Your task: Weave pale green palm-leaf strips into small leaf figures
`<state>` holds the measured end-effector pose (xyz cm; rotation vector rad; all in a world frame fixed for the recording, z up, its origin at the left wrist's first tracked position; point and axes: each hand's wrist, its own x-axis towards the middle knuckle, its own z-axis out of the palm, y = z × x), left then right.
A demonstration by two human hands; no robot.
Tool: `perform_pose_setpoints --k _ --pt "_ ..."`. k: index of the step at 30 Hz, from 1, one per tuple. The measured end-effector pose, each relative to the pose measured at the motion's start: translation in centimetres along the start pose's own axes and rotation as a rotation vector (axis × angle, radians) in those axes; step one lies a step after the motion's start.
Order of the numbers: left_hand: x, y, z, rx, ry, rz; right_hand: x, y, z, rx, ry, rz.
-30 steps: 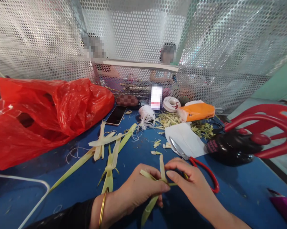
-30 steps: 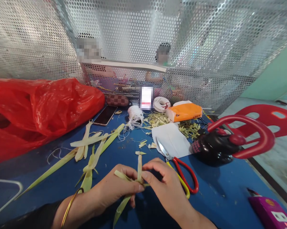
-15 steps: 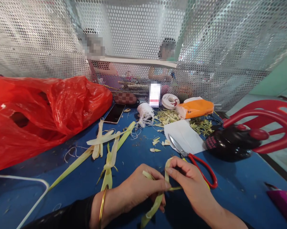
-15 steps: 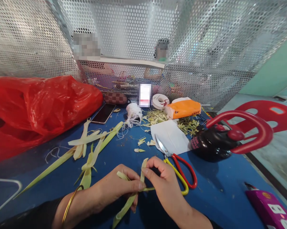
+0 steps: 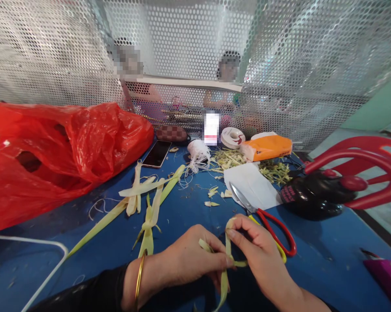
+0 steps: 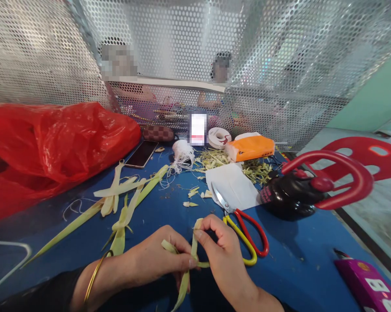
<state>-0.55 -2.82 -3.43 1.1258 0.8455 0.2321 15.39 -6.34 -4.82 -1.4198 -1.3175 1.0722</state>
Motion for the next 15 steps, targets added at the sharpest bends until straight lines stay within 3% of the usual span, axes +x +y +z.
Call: perform_pose_setpoints --k 6,11,15 --pt "0.4 0.1 0.3 -0.167 0.101 0.017 1.1 -0.3 -1.0 -0.029 -0.086 0.066" --pt "0.5 0.7 -0.1 -0.266 0.103 0.083 1.3 -1.0 -2.1 -0.15 -0.215 -0.025" --pt "0.6 0.7 -0.5 -0.245 0.182 0.096 1.1 -1.1 -2.3 -0.334 -0.207 -0.068"
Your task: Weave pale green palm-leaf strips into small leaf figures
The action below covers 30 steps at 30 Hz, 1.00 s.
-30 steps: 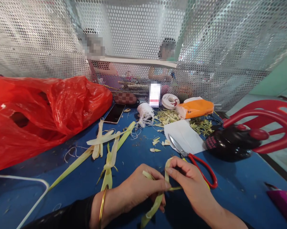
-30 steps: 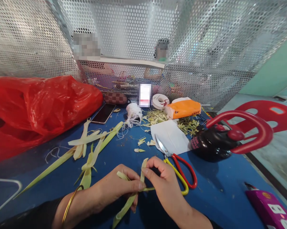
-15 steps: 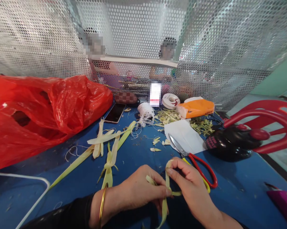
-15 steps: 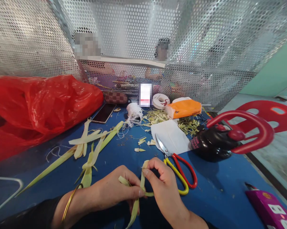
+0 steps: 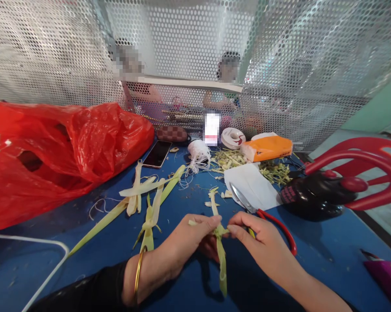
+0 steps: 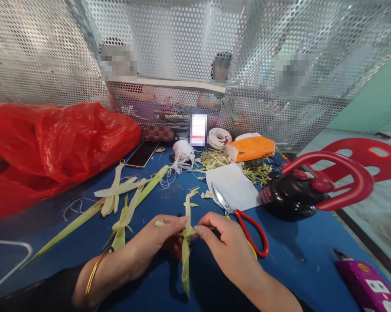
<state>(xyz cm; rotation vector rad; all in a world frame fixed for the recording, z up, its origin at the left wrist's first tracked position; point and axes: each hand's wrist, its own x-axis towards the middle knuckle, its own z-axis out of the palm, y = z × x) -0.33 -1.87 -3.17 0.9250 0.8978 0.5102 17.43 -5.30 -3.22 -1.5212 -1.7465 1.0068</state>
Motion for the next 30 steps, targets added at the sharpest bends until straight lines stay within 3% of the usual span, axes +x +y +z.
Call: perform_pose_setpoints --k 3,9,13,17,21,24,27,30 --pt "0.1 -0.1 0.0 0.079 0.057 0.006 -0.1 0.1 0.2 -0.078 0.033 -0.029" --pt "0.0 -0.1 -0.1 0.143 0.03 -0.005 -0.2 0.5 0.5 -0.114 0.096 -0.041" --pt "0.1 -0.3 -0.4 0.283 0.025 0.06 0.2 0.8 0.5 -0.002 0.033 0.014" --pt "-0.1 -0.7 -0.3 0.388 -0.046 0.075 0.5 0.4 0.8 0.251 -0.061 0.07" --pt "-0.1 -0.8 0.1 0.295 -0.032 0.013 0.3 0.0 1.4 0.428 -0.033 0.148" --pt "0.0 -0.6 0.3 0.113 -0.011 -0.032 0.2 0.1 1.6 0.538 0.102 0.16" --pt "-0.1 -0.3 0.3 0.007 -0.004 -0.044 0.1 0.3 1.7 0.539 0.218 0.12" --pt "-0.2 -0.1 0.3 -0.004 -0.026 -0.04 0.0 0.2 1.6 0.463 0.206 0.072"
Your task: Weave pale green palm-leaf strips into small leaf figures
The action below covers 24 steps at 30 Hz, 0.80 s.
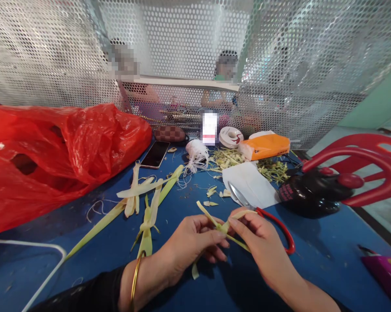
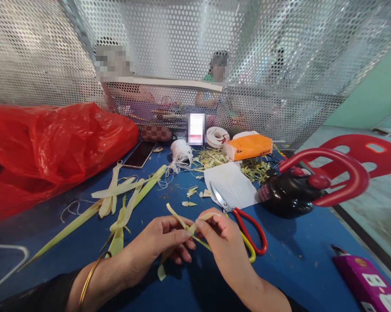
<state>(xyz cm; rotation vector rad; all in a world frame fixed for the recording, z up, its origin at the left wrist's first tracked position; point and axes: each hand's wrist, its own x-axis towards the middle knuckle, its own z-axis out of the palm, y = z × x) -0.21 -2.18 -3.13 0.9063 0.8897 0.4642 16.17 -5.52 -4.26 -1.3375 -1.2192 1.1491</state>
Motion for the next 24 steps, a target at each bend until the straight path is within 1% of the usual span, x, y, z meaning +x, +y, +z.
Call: perform_pose_setpoints --k 5,10,13,15,17,18,19,20,22,24 --pt "-0.1 -0.5 0.2 0.153 0.004 -0.003 -0.2 -0.4 0.1 -0.158 -0.045 -0.051" --pt "-0.1 -0.6 0.1 0.183 0.03 0.036 -0.4 -0.2 0.2 -0.185 -0.048 -0.06" --pt "-0.1 -0.3 0.0 0.222 0.052 0.017 -0.4 0.0 0.0 -0.212 -0.034 -0.054" --pt "-0.1 -0.3 0.0 0.277 0.061 0.011 -0.5 -0.1 -0.3 -0.297 0.028 -0.126" --pt "-0.2 -0.3 0.1 0.346 0.018 0.032 -0.6 -0.5 -0.7 -0.408 0.076 -0.255" --pt "-0.3 -0.4 0.1 0.382 -0.02 0.046 -0.6 -0.7 -0.8 -0.448 0.054 -0.31" --pt "-0.4 -0.5 0.2 0.42 -0.057 0.058 -0.6 -1.0 -0.9 -0.473 -0.008 -0.336" --pt "-0.5 -0.7 0.2 0.461 -0.087 0.069 -0.7 -1.2 -0.8 -0.483 -0.096 -0.326" --pt "-0.6 -1.1 0.3 0.55 -0.125 0.074 -0.7 -1.5 -0.5 -0.464 -0.254 -0.228" --pt "-0.7 -1.3 0.2 0.619 -0.147 0.07 -0.8 -1.6 0.0 -0.409 -0.322 -0.122"
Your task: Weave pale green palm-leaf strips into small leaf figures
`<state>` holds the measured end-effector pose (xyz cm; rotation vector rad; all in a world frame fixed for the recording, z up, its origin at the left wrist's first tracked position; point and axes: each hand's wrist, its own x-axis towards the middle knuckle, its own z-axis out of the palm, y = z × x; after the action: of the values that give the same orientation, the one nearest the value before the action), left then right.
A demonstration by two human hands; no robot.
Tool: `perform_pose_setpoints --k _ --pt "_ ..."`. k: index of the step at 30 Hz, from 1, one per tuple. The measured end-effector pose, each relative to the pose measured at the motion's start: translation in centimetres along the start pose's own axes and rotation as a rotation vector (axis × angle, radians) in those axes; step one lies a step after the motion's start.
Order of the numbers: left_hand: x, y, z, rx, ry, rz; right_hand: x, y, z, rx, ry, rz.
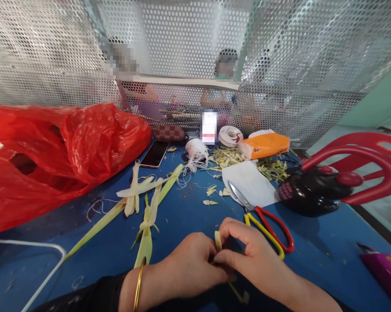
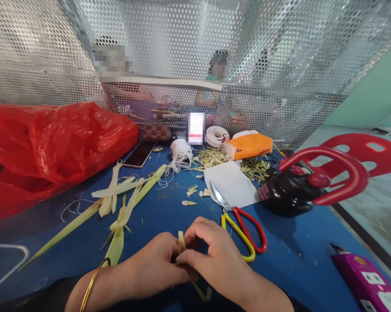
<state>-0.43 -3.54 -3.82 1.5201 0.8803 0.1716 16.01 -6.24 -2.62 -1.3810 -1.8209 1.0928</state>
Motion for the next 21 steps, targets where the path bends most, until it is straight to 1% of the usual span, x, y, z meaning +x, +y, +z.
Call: perform_pose_setpoints --k 3,7,10,14,18,21 --pt "-0.1 0.1 0.0 0.028 -0.031 -0.03 0.1 -0.1 0.4 0.099 -0.012 0.06" --pt "0.0 0.5 -0.3 -0.017 -0.057 -0.097 0.2 0.0 0.1 0.151 0.028 0.099" --pt "0.0 0.4 -0.4 -0.043 -0.067 -0.055 0.2 0.2 0.0 0.151 0.065 0.131" --pt "-0.1 0.2 -0.3 -0.053 -0.087 -0.008 0.1 0.4 0.6 0.138 0.131 0.108" --pt "-0.3 0.3 -0.2 -0.013 -0.081 -0.043 -0.1 0.3 1.1 0.156 0.233 0.092" --pt "-0.4 0.2 0.0 -0.014 -0.111 -0.047 -0.4 0.3 1.4 0.158 0.274 0.079"
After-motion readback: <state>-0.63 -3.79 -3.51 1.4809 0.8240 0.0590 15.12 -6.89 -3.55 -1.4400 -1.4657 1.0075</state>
